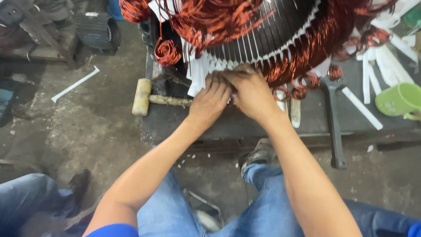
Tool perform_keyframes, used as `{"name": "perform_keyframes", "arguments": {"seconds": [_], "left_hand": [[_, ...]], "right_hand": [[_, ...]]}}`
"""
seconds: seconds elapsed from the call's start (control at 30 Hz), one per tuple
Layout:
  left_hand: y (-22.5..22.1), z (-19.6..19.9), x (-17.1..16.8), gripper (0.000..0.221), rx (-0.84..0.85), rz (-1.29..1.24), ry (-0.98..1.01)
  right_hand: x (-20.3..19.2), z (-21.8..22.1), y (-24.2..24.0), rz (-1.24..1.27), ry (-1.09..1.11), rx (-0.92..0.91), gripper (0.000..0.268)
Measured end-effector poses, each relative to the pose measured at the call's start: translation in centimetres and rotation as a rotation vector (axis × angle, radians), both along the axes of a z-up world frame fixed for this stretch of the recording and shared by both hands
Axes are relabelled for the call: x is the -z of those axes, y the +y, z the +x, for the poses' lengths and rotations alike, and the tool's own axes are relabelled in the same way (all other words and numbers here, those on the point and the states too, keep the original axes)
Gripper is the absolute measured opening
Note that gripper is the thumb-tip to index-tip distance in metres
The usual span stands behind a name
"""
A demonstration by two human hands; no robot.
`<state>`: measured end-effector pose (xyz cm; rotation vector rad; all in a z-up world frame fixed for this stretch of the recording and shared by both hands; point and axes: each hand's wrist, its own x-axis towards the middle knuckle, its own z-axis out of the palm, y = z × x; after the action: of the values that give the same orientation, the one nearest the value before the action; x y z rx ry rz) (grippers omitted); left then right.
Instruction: Inserting insulation strips into the slots of a motor stator between copper windings and using a mallet to seat them.
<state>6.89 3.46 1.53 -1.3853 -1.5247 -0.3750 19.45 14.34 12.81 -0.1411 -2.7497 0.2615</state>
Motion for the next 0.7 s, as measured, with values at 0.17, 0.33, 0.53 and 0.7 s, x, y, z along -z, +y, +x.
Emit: {"name": "perform_keyframes", "arguments": {"seconds": [0.17, 0.33, 0.53, 0.7], "left_hand": [[0.1, 0.1, -0.8, 0.017, 0.044, 0.022, -0.007], [-3.0, 3.9, -1.4, 0.034, -0.01, -0.05, -0.144], [-9.2, 12.1, -0.2, 0.019, 0.318, -0.168, -0.516], [-13.1, 19.5, 13.0, 0.031, 0.601, -0.409, -0.778]], "right_hand": [[-0.8, 1.1, -0.8, 0.058, -0.048, 0.026, 0.057], [-1.3, 2.8, -2.2, 0.096, -0.11, -0.009, 0.05], [-2.2, 7.0, -6.1, -0.01, -0.535, -0.068, 0.034], [1.5, 9.8, -7.0, -0.125, -0.72, -0.132, 0.033]]}}
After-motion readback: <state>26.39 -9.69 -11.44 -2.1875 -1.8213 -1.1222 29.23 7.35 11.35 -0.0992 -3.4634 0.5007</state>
